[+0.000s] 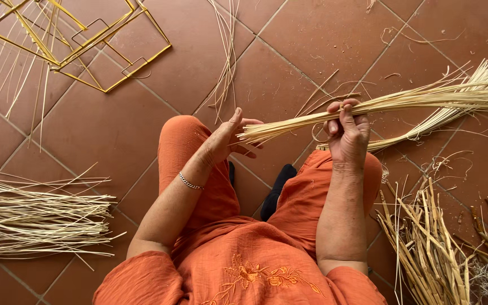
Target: The person gathers dried plant stalks from the floor, aligns them into a bundle, and trims the ends with scissors. The person then ties the bundle with a strip of material and places it aside.
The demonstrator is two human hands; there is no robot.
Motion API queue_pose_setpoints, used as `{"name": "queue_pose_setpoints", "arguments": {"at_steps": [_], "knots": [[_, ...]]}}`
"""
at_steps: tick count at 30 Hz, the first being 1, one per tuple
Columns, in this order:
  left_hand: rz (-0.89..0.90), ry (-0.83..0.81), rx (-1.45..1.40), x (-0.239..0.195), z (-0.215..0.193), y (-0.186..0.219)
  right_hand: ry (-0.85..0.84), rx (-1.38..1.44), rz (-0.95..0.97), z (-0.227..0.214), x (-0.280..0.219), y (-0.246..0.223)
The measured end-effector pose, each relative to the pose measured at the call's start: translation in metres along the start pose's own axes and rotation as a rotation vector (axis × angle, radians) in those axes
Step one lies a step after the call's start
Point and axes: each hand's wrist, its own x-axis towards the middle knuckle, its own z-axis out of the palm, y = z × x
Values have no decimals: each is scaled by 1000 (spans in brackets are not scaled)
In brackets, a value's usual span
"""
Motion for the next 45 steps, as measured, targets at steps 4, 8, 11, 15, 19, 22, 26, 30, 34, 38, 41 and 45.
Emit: {"name": "queue_pose_setpoints", "arguments": {"at_steps": [4, 8, 11, 15, 19, 22, 26, 30, 34, 38, 41, 45], "knots": [[11, 134, -130, 14, -6, -10, 55, -46, 9, 3, 1, 15], [3, 192, -143, 15, -15, -12, 86, -52, 10, 5, 5, 33], [54, 217, -133, 15, -9, -15, 93, -82, 9, 8, 6, 37], [69, 250, -109, 18, -8, -15, 161, -259, 41, 13, 4, 36], [9, 269, -209, 23, -10, -17, 139, -231, 14, 14, 6, 38], [-38, 242, -135, 27, -17, -18, 129, -207, -33, 4, 7, 43], [168, 397, 311, 29, -29, -6, 157, -258, -111, -7, 8, 51], [604, 412, 932, 30, -11, 5, 138, -248, -109, -7, 5, 56], [818, 240, 1343, 45, 36, 12, 100, -193, -17, 7, -1, 62], [455, 128, 1258, 59, 69, 18, 130, -139, 13, 13, -6, 66], [394, 120, 1224, 61, 74, 19, 177, -163, -28, 14, -3, 65], [432, 157, 1188, 56, 65, 22, 209, 8, -16, 15, -1, 52]]}}
